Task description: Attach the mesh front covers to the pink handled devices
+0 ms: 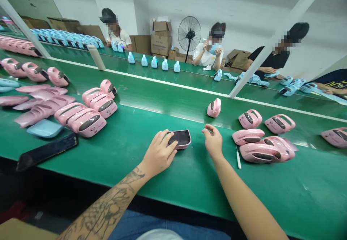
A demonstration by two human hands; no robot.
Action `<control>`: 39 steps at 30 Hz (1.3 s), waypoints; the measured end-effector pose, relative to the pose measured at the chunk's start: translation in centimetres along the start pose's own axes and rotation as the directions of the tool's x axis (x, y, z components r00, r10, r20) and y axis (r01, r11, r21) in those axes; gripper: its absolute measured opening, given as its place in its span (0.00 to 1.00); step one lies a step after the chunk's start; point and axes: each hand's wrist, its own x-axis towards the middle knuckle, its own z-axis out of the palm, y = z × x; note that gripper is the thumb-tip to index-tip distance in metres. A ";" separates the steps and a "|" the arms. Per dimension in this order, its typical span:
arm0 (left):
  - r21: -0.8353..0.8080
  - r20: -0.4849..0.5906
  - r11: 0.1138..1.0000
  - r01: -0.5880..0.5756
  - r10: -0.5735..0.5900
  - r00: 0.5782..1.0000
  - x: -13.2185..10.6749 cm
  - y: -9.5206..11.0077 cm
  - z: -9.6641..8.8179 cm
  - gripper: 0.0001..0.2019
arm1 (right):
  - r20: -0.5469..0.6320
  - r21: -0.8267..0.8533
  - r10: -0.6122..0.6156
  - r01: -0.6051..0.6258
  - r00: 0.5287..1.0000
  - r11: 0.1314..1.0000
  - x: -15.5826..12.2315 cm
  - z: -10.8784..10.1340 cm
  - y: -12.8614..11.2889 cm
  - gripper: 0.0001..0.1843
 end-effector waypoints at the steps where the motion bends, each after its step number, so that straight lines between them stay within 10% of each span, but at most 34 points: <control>1: -0.015 0.012 1.000 -0.002 0.002 1.000 0.6 0.3 0.3 0.13 | 0.021 0.032 -0.001 0.000 1.000 0.999 -1.4 -0.2 -0.2 0.22; 10: -0.196 -0.129 0.972 0.132 -0.159 0.979 2.0 1.6 -0.1 0.09 | 0.178 0.266 0.042 -0.089 0.983 0.960 -8.7 -0.9 -2.2 0.22; 17: -0.445 -0.133 0.883 -0.150 0.100 0.986 1.7 5.1 -1.1 0.08 | 0.755 0.396 0.092 -0.563 0.649 0.726 -10.1 -2.5 -2.7 0.41; 21: -0.529 -0.112 0.829 -0.180 0.142 0.983 1.7 5.3 -0.9 0.16 | 0.771 0.431 0.178 -0.706 0.612 0.562 -9.7 -3.6 -1.9 0.38; 24: -0.678 -0.114 0.734 -0.049 -0.039 0.993 1.3 4.7 -2.8 0.17 | 0.789 0.395 0.230 -0.757 0.569 0.521 -9.3 -3.8 -1.9 0.44; 27: -0.890 0.044 0.433 0.146 -0.237 0.971 0.0 3.8 -5.2 0.05 | 0.840 0.393 0.166 -0.790 0.517 0.470 -9.0 -3.6 -2.4 0.47; 32: -0.910 0.246 -0.366 0.192 -0.107 0.963 -3.8 3.2 -5.5 0.09 | 0.898 0.400 -0.005 -0.811 0.440 0.426 -8.7 -3.6 -2.2 0.44; 39: -0.754 0.281 -0.630 0.186 -0.054 0.958 -8.0 4.5 -2.9 0.22 | 0.889 0.382 0.040 -0.787 0.456 0.485 -8.5 -3.9 -1.2 0.50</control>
